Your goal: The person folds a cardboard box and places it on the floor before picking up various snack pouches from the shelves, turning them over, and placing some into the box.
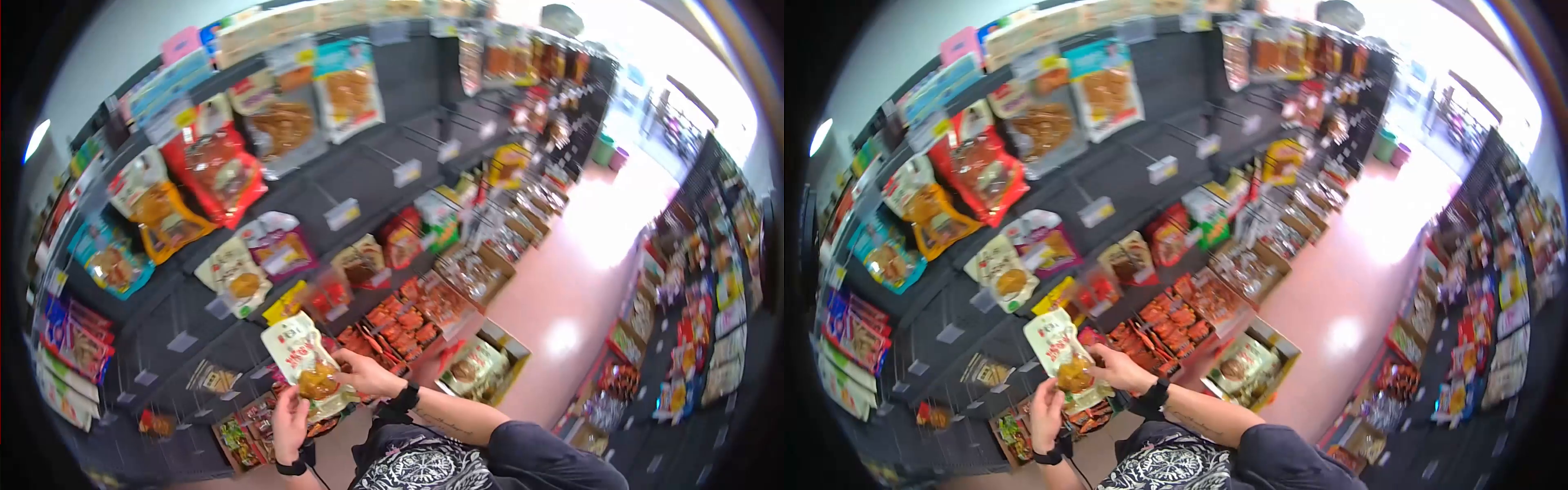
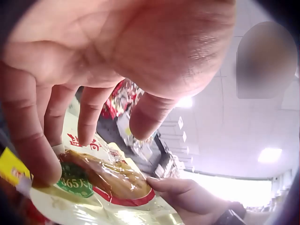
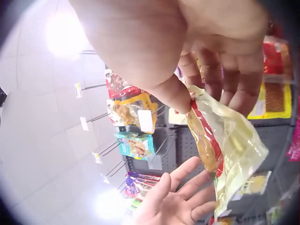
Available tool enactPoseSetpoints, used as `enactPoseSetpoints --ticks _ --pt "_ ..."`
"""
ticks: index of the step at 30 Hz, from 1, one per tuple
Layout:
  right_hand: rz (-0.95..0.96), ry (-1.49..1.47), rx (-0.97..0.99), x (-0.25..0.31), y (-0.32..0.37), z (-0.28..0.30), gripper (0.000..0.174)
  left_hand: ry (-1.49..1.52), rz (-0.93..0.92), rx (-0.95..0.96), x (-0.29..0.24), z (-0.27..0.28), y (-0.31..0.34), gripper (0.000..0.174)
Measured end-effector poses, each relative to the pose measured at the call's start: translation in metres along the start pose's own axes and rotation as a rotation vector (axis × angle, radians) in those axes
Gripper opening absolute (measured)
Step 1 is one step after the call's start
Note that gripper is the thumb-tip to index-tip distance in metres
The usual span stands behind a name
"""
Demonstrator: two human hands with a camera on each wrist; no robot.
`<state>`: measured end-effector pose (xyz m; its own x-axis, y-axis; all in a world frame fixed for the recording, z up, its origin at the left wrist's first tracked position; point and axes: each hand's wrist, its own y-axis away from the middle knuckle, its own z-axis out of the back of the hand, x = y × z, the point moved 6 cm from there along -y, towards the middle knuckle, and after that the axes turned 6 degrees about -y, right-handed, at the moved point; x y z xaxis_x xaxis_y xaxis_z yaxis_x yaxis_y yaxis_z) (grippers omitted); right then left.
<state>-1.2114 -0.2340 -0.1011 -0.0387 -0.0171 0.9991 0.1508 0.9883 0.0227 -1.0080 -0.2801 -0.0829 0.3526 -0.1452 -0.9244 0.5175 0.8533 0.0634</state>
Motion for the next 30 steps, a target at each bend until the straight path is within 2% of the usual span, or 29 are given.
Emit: enactPoseSetpoints --ticks 2,4,6,8,9,10,12,13,15,17,18,20,21,22,23,24,25,26,29,30 --pt "-0.146 0.105 -0.050 -0.042 0.039 0.033 0.045 0.033 0.121 0.199 0.008 -0.051 0.018 0.036" --pt "-0.251 0.211 -0.104 -0.062 0.083 0.073 0.044 0.113 0.173 0.386 0.046 -0.103 0.031 0.038" --pt "-0.291 0.107 -0.170 -0.092 0.130 0.108 0.043 0.129 0.128 0.519 0.042 -0.148 0.040 0.041" --pt "-0.372 -0.135 -0.299 -0.115 0.182 0.141 0.043 0.149 0.074 0.662 0.020 -0.182 0.043 0.043" --pt "-0.391 -0.201 -0.339 -0.125 0.203 0.156 0.045 0.065 0.030 0.696 0.008 -0.192 0.042 0.044" --pt "-0.468 -0.258 -0.426 -0.136 0.222 0.169 0.045 -0.079 -0.114 0.682 0.002 -0.198 0.036 0.045" --pt "-0.404 -0.037 -0.666 -0.178 0.252 0.195 0.050 -0.189 -0.189 0.719 -0.018 -0.205 0.026 0.047" --pt "-0.408 -0.038 -0.672 -0.194 0.261 0.197 0.050 -0.187 -0.188 0.727 -0.023 -0.206 0.021 0.047" --pt "-0.632 0.538 -0.786 -0.220 0.283 0.211 0.055 -0.232 -0.246 0.777 -0.031 -0.205 0.011 0.046" --pt "-0.599 0.344 -0.809 -0.241 0.291 0.200 0.053 -0.243 -0.248 0.765 -0.028 -0.195 0.000 0.045" --pt "-0.600 0.222 -0.783 -0.244 0.291 0.190 0.049 -0.254 -0.259 0.758 -0.026 -0.189 -0.005 0.045" --pt "-0.604 0.204 -0.659 -0.258 0.282 0.171 0.034 -0.251 -0.195 0.708 -0.019 -0.175 -0.014 0.043" --pt "-0.610 0.154 -0.589 -0.258 0.273 0.164 0.034 -0.258 -0.214 0.724 -0.002 -0.170 -0.019 0.044" --pt "-0.602 0.234 -0.506 -0.253 0.258 0.160 0.036 -0.269 -0.229 0.719 0.009 -0.158 -0.025 0.045" --pt "-0.505 0.262 -0.522 -0.257 0.242 0.159 0.029 -0.266 -0.211 0.689 0.012 -0.144 -0.030 0.045" --pt "-0.580 0.153 -0.476 -0.258 0.224 0.155 0.035 -0.259 -0.194 0.661 0.014 -0.131 -0.036 0.045" --pt "-0.539 0.031 -0.498 -0.247 0.201 0.148 0.041 -0.282 -0.198 0.623 0.011 -0.115 -0.042 0.045" --pt "-0.538 0.068 -0.482 -0.236 0.175 0.141 0.041 -0.255 -0.150 0.571 0.016 -0.097 -0.050 0.045" --pt "-0.307 0.040 -0.286 -0.189 0.078 0.103 0.040 -0.204 -0.145 0.392 0.031 -0.045 -0.079 0.043" --pt "-0.241 0.057 -0.213 -0.151 0.040 0.083 0.041 -0.138 -0.126 0.334 0.034 -0.024 -0.089 0.042"
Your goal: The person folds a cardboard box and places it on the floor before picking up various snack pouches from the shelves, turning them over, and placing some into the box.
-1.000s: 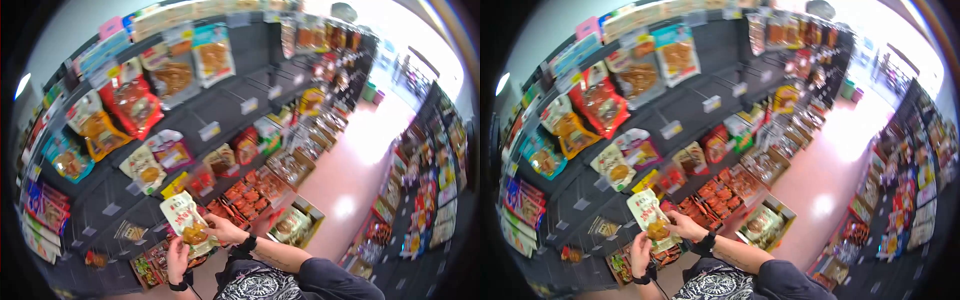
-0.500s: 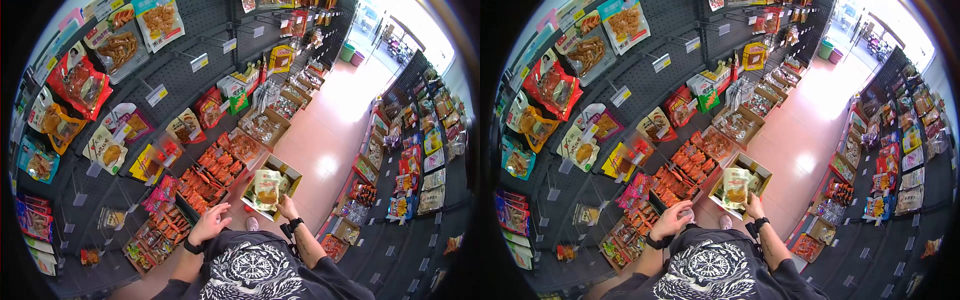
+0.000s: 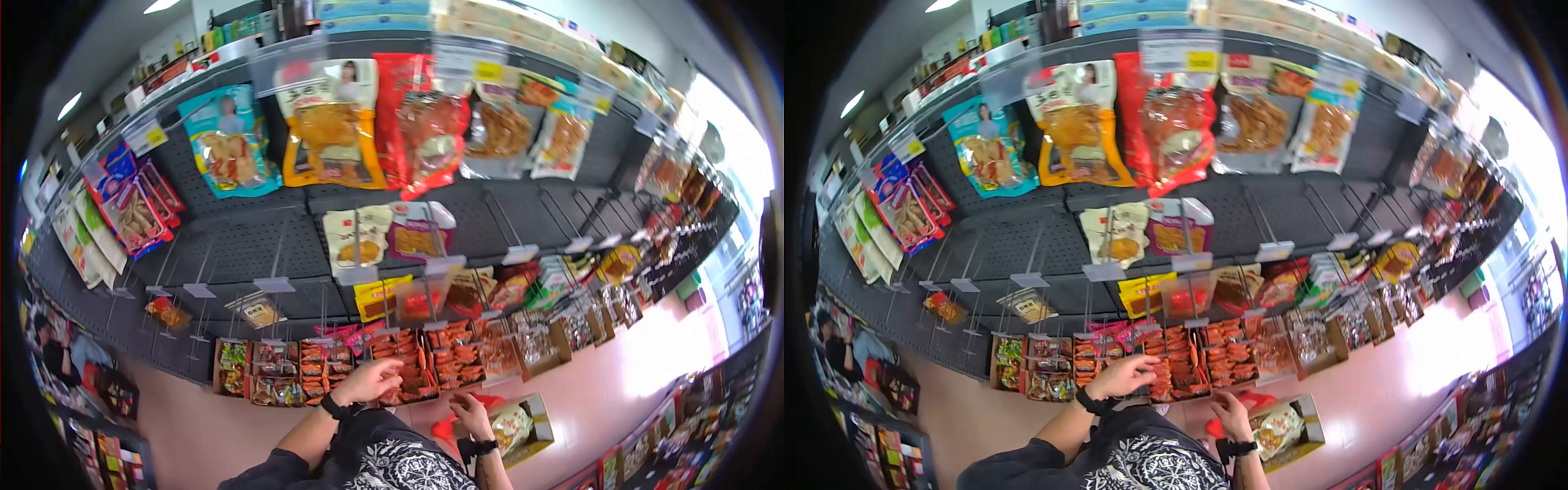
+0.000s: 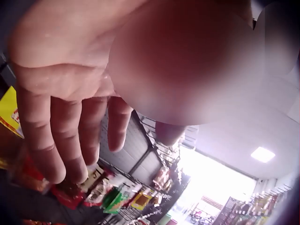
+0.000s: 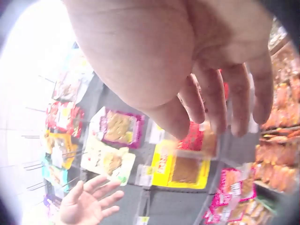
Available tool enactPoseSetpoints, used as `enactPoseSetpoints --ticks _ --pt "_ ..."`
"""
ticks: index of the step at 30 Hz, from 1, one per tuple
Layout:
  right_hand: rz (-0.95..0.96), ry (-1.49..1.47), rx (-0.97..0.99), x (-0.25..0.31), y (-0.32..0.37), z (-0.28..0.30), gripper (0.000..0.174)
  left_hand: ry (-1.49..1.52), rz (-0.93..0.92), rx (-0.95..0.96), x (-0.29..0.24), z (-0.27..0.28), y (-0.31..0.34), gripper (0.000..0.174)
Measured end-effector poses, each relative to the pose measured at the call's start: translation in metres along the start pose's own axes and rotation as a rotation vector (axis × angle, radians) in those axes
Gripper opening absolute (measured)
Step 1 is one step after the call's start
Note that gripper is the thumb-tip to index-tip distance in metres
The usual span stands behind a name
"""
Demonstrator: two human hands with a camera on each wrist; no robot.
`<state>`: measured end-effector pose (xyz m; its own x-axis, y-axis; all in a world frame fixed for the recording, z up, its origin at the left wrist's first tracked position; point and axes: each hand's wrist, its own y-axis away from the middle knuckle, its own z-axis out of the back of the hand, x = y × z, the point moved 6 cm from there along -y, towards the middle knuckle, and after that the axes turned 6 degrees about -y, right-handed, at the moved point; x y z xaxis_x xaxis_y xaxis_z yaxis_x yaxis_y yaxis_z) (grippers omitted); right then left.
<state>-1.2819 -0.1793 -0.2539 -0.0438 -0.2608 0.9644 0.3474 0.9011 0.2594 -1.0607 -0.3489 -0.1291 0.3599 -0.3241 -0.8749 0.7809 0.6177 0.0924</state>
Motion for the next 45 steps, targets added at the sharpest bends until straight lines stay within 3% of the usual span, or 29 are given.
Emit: enactPoseSetpoints --ticks 1,2,4,5,6,7,8,9,10,12,13,15,16,18,21,26,29,30,32,34,35,36,37,38,40,42,43,45 --pt "-0.029 0.070 0.048 0.029 -0.023 -0.021 0.044 0.051 0.069 -0.076 0.003 0.023 0.000 0.041" --pt "0.004 0.159 0.114 0.025 -0.059 -0.034 0.046 0.163 0.001 -0.180 0.031 0.036 -0.007 0.040" --pt "0.122 0.142 0.087 0.098 -0.098 -0.078 0.048 0.199 -0.006 -0.389 0.063 0.075 -0.017 0.043" --pt "0.351 0.263 0.084 0.131 -0.120 -0.096 0.053 0.181 0.041 -0.477 0.065 0.097 -0.022 0.044" --pt "0.407 0.240 0.061 0.172 -0.131 -0.117 0.057 0.161 0.089 -0.561 0.067 0.117 -0.025 0.046" --pt "0.331 -0.015 0.087 0.173 -0.160 -0.133 0.062 0.101 0.033 -0.644 0.089 0.134 -0.038 0.050" --pt "0.427 0.030 0.074 0.164 -0.199 -0.144 0.065 0.064 0.026 -0.725 0.083 0.151 -0.045 0.054" --pt "0.308 -0.119 0.124 0.183 -0.208 -0.159 0.068 0.077 -0.006 -0.780 0.085 0.162 -0.056 0.057" --pt "0.411 0.055 0.057 0.193 -0.226 -0.169 0.070 0.091 -0.039 -0.832 0.083 0.172 -0.065 0.059" --pt "0.683 0.237 -0.059 0.219 -0.239 -0.184 0.071 0.030 0.054 -0.680 0.084 0.179 -0.085 0.063" --pt "0.682 0.237 -0.066 0.224 -0.238 -0.191 0.071 0.055 0.075 -0.667 0.082 0.177 -0.088 0.063" --pt "0.552 -0.085 0.002 0.224 -0.238 -0.195 0.069 0.083 0.090 -0.643 0.081 0.173 -0.089 0.062" --pt "0.548 -0.081 -0.009 0.219 -0.236 -0.191 0.069 0.136 0.004 -0.683 0.079 0.170 -0.083 0.061" --pt "0.685 0.295 -0.152 0.213 -0.223 -0.179 0.060 0.199 -0.078 -0.713 0.070 0.164 -0.070 0.061" --pt "0.461 0.010 -0.122 0.234 -0.178 -0.168 0.038 0.469 -0.113 -0.500 0.033 0.147 -0.037 0.054" --pt "0.332 -0.031 0.033 0.214 -0.125 -0.144 0.039 0.542 -0.067 -0.308 0.008 0.118 0.012 0.051" --pt "0.378 0.022 0.031 0.222 -0.084 -0.131 0.041 0.582 -0.033 -0.221 -0.012 0.098 0.037 0.050" --pt "0.266 0.018 0.063 0.222 -0.072 -0.129 0.039 0.495 0.013 -0.273 -0.017 0.095 0.046 0.051" --pt "0.352 -0.107 0.155 0.209 -0.062 -0.132 0.037 0.435 0.018 -0.378 -0.024 0.087 0.057 0.052" --pt "0.468 0.098 0.151 0.249 -0.045 -0.129 0.033 0.413 0.005 -0.483 -0.037 0.084 0.067 0.044" --pt "0.424 0.002 0.216 0.240 -0.053 -0.131 0.038 0.360 0.020 -0.526 -0.047 0.084 0.072 0.042" --pt "0.466 0.133 0.203 0.255 -0.051 -0.127 0.038 0.320 0.055 -0.505 -0.034 0.085 0.071 0.041" --pt "0.523 0.027 0.224 0.252 -0.057 -0.128 0.037 0.367 -0.038 -0.613 -0.045 0.079 0.067 0.039" --pt "0.467 0.012 0.271 0.258 -0.055 -0.122 0.037 0.206 0.078 -0.627 -0.065 0.077 0.075 0.042" --pt "0.504 0.077 0.235 0.245 -0.052 -0.108 0.040 0.150 0.185 -0.565 -0.071 0.056 0.073 0.049" --pt "0.350 0.050 0.268 0.218 -0.039 -0.086 0.043 0.072 0.115 -0.439 -0.057 0.031 0.066 0.051" --pt "0.319 0.041 0.256 0.199 -0.029 -0.073 0.047 -0.019 0.187 -0.350 -0.069 0.013 0.063 0.050" --pt "0.289 0.115 0.191 0.140 -0.012 -0.038 0.057 -0.041 0.095 -0.230 -0.022 -0.035 0.052 0.044"
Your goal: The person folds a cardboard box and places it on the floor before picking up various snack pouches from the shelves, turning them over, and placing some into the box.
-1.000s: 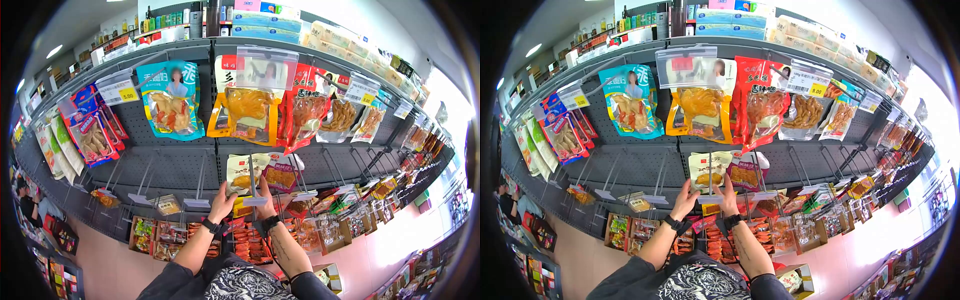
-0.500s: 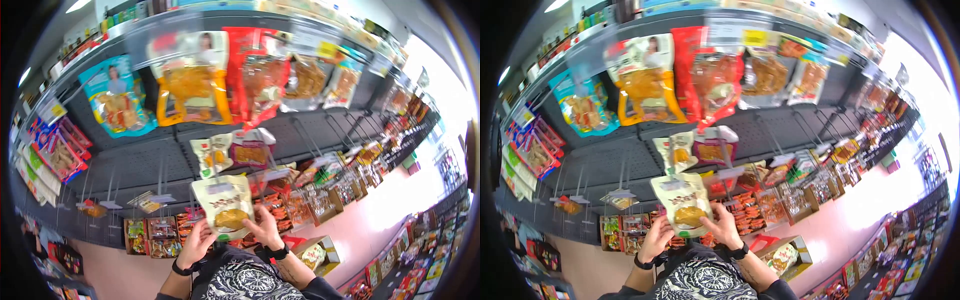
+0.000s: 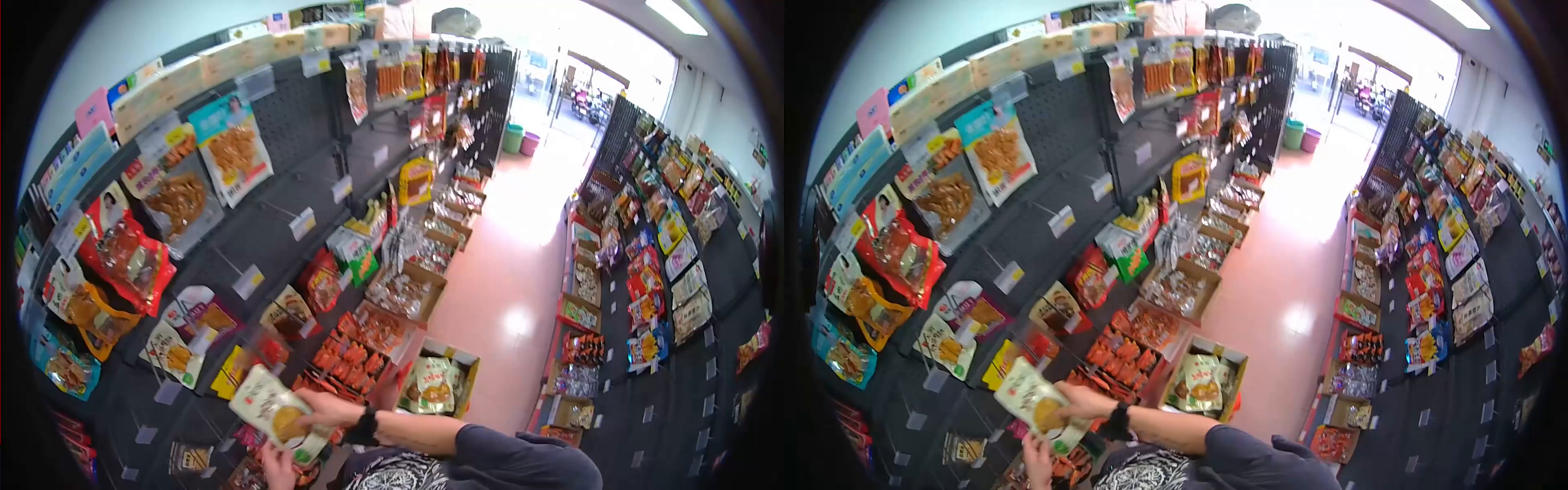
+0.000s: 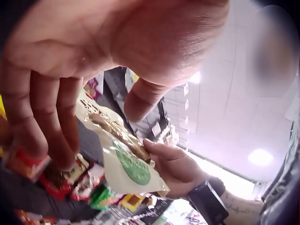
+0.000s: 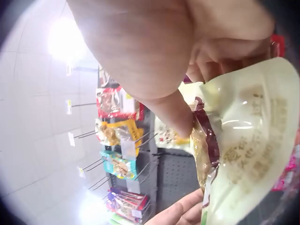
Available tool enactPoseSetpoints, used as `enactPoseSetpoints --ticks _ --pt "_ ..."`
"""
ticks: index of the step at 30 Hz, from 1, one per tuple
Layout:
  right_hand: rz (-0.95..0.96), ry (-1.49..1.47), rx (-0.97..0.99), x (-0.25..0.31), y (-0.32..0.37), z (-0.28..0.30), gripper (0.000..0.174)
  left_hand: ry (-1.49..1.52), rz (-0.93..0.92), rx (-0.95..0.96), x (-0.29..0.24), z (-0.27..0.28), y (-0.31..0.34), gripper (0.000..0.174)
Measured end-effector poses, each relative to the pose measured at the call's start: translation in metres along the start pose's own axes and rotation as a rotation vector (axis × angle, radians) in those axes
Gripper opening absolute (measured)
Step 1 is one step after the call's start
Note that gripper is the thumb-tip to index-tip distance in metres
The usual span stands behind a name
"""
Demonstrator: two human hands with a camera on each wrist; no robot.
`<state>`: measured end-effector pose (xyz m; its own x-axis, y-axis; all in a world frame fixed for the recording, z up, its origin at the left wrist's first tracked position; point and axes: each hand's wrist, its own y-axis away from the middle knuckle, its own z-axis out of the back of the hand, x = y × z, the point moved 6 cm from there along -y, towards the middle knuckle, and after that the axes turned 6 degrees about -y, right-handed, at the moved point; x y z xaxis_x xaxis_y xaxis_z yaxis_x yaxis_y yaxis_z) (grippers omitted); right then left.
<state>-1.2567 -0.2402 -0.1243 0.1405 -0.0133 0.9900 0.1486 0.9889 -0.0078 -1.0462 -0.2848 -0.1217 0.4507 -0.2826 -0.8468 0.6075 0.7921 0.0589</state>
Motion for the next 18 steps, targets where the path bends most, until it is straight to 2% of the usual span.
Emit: enactPoseSetpoints --ticks 1,2,3,4,5,6,7,9,11,13,14,15,16,17,18 --pt "-0.123 0.022 -0.036 -0.004 0.031 0.019 0.062 0.360 0.152 0.138 0.006 -0.036 -0.001 0.037" --pt "-0.361 0.017 -0.052 -0.014 0.063 0.037 0.065 0.416 0.253 0.285 0.011 -0.061 0.007 0.036" --pt "-0.346 0.018 -0.154 -0.031 0.092 0.056 0.063 0.489 0.232 0.372 0.010 -0.089 0.010 0.036" --pt "-0.281 0.075 -0.229 -0.090 0.115 0.069 0.060 0.507 0.243 0.530 0.012 -0.118 0.011 0.037" --pt "-0.326 -0.019 -0.131 -0.095 0.142 0.089 0.059 0.513 0.228 0.625 -0.003 -0.139 0.014 0.036" --pt "-0.430 -0.178 -0.251 -0.103 0.180 0.103 0.057 0.466 0.195 0.715 -0.020 -0.155 0.014 0.036" --pt "-0.529 -0.329 -0.375 -0.109 0.213 0.119 0.055 0.490 0.170 0.741 -0.021 -0.170 0.013 0.035" --pt "-0.452 -0.573 -0.618 -0.128 0.264 0.134 0.050 0.474 0.083 0.771 -0.034 -0.190 0.008 0.035" --pt "-0.488 -0.662 -0.779 -0.152 0.300 0.141 0.047 0.399 0.076 0.795 -0.048 -0.199 0.004 0.034" --pt "-0.449 -0.616 -0.819 -0.196 0.316 0.142 0.049 0.277 -0.001 0.800 -0.049 -0.208 -0.002 0.030" --pt "-0.366 -0.474 -0.788 -0.195 0.312 0.143 0.052 0.316 -0.102 0.793 -0.055 -0.207 -0.006 0.030" --pt "-0.463 -0.298 -0.844 -0.232 0.316 0.145 0.055 0.273 -0.136 0.773 -0.038 -0.214 -0.011 0.030" --pt "-0.281 -0.319 -0.827 -0.270 0.311 0.148 0.059 0.153 -0.235 0.730 -0.041 -0.206 -0.017 0.032" --pt "-0.454 -0.247 -1.006 -0.283 0.315 0.145 0.056 0.140 -0.181 0.748 -0.030 -0.203 -0.023 0.035" --pt "-0.541 -0.186 -0.871 -0.274 0.300 0.142 0.053 0.112 -0.180 0.701 -0.031 -0.185 -0.030 0.036"
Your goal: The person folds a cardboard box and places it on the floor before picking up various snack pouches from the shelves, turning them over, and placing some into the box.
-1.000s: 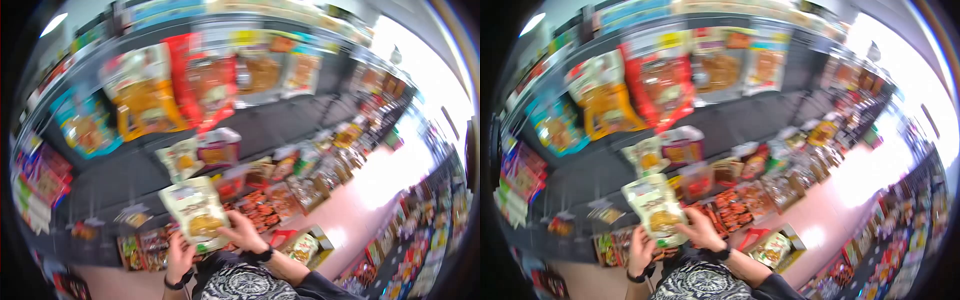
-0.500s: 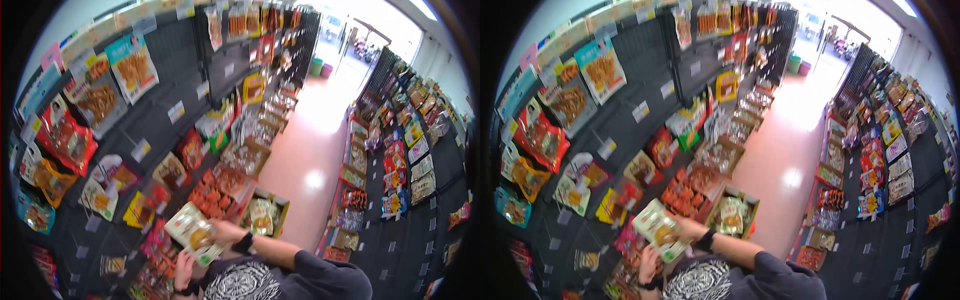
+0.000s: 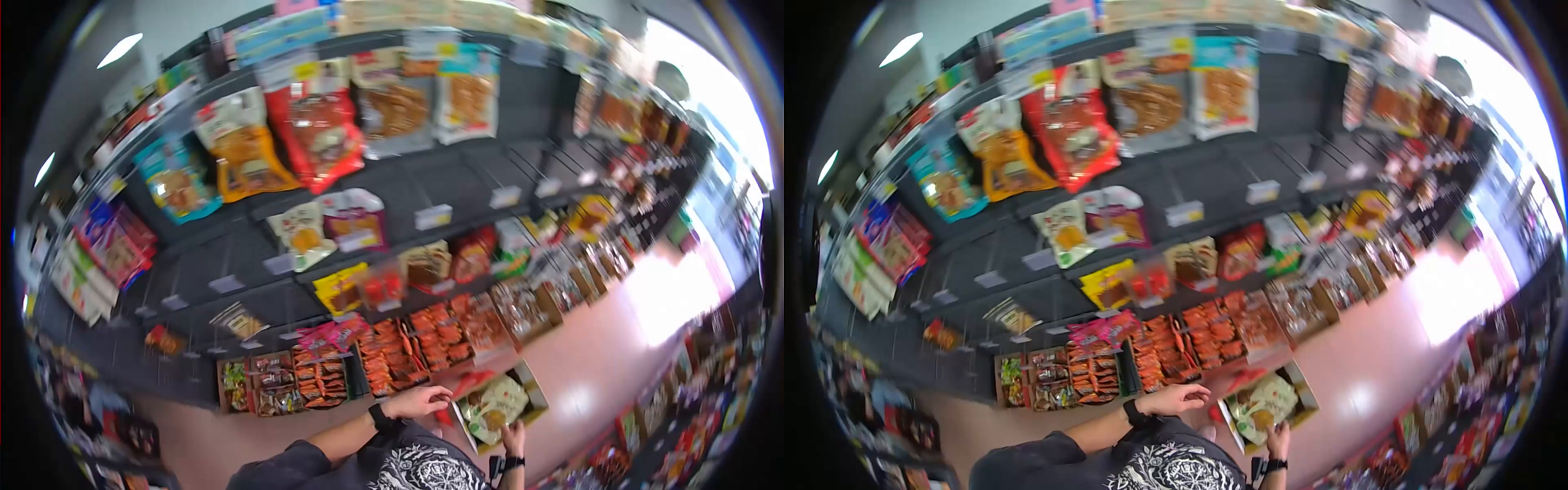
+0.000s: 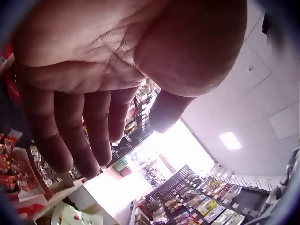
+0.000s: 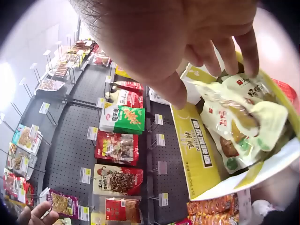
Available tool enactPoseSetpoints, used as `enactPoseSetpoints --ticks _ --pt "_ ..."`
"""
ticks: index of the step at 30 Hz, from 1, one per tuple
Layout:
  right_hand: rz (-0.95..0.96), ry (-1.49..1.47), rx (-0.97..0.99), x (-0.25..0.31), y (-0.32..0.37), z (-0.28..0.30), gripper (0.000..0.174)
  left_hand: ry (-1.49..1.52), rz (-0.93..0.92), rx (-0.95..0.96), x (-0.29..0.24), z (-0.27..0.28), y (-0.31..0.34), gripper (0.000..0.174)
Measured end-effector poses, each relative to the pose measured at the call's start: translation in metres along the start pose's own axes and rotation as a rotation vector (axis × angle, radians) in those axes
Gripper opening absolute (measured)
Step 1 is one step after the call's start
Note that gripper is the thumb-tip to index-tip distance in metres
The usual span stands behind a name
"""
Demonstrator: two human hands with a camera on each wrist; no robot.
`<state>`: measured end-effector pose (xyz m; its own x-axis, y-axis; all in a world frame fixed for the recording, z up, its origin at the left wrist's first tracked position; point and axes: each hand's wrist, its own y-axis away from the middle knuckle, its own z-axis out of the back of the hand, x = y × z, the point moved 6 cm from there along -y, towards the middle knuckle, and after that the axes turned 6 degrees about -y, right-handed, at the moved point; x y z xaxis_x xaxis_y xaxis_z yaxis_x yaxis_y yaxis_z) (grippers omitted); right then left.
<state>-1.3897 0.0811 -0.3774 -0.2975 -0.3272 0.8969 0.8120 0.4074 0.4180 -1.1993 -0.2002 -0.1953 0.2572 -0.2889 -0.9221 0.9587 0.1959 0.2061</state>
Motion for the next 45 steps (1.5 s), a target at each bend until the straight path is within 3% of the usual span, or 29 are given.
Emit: enactPoseSetpoints --ticks 1,3,4,5,7,10,11,13,15,16,17,20,24,27,28,29,31,32,33,35,36,39,41,43,45 --pt "-0.055 0.126 0.074 0.010 0.002 -0.009 0.050 -0.023 0.004 -0.021 -0.006 0.010 0.004 0.037" --pt "-0.082 -0.151 0.191 0.016 0.000 -0.044 0.042 -0.037 0.015 -0.111 -0.007 0.041 0.016 0.038" --pt "-0.097 -0.136 0.281 0.044 0.011 -0.070 0.041 0.037 0.102 -0.130 -0.002 0.057 0.024 0.039" --pt "-0.114 -0.120 0.372 0.078 0.022 -0.100 0.041 0.039 0.063 -0.201 0.029 0.067 0.025 0.038" --pt "-0.008 -0.022 0.537 0.118 0.022 -0.157 0.039 0.100 0.113 -0.343 0.028 0.108 0.049 0.036" --pt "0.102 0.089 0.722 0.203 0.032 -0.243 0.035 0.251 0.022 -0.650 0.070 0.167 0.076 0.028" --pt "0.324 0.276 0.732 0.223 0.023 -0.269 0.035 0.212 -0.002 -0.761 0.072 0.192 0.088 0.034" --pt "0.447 0.248 0.825 0.283 0.036 -0.327 0.036 0.268 0.018 -0.932 0.073 0.236 0.110 0.036" --pt "0.550 0.192 0.885 0.319 0.037 -0.387 0.044 0.174 0.026 -1.054 0.102 0.280 0.120 0.040" --pt "0.663 0.232 0.847 0.333 0.033 -0.413 0.048 0.108 0.071 -1.118 0.099 0.300 0.126 0.046" --pt "0.659 0.168 0.843 0.339 0.027 -0.440 0.052 0.042 0.113 -1.183 0.093 0.317 0.131 0.051" --pt "0.789 0.197 0.810 0.365 0.019 -0.511 0.065 -0.080 0.070 -1.292 0.090 0.356 0.130 0.063" --pt "0.963 0.117 0.756 0.374 -0.002 -0.579 0.076 -0.280 0.099 -1.251 0.075 0.385 0.122 0.068" --pt "0.806 0.081 0.889 0.372 -0.012 -0.601 0.075 -0.149 0.063 -1.159 0.081 0.387 0.113 0.070" --pt "0.874 0.112 0.918 0.387 0.001 -0.597 0.064 -0.222 0.079 -1.176 0.072 0.385 0.117 0.067" --pt "0.871 0.119 0.925 0.395 0.014 -0.588 0.064 -0.215 0.084 -1.181 0.073 0.384 0.122 0.067" --pt "0.635 0.193 0.874 0.397 0.022 -0.571 0.047 -0.131 0.030 -1.096 0.073 0.374 0.125 0.066" --pt "0.675 0.126 0.881 0.393 0.025 -0.563 0.031 -0.037 -0.084 -1.058 0.066 0.363 0.129 0.065" --pt "0.671 0.132 0.870 0.391 0.029 -0.554 0.031 -0.135 -0.109 -1.038 0.055 0.353 0.135 0.062" --pt "0.860 0.262 0.796 0.395 0.048 -0.526 0.025 0.201 -0.145 -0.900 0.018 0.331 0.152 0.057" --pt "0.818 0.251 0.778 0.389 0.053 -0.514 0.022 0.204 -0.129 -0.869 0.013 0.323 0.159 0.054" --pt "0.658 0.090 0.869 0.382 0.080 -0.480 0.026 0.135 -0.065 -0.845 0.004 0.298 0.177 0.042" --pt "0.636 0.236 0.894 0.389 0.100 -0.455 0.030 0.096 -0.034 -0.853 -0.009 0.282 0.189 0.033" --pt "0.646 0.242 0.972 0.391 0.113 -0.438 0.027 0.137 0.023 -0.815 -0.023 0.268 0.198 0.026" --pt "0.821 0.305 0.979 0.399 0.125 -0.425 0.033 0.127 0.113 -0.843 -0.038 0.255 0.206 0.024"
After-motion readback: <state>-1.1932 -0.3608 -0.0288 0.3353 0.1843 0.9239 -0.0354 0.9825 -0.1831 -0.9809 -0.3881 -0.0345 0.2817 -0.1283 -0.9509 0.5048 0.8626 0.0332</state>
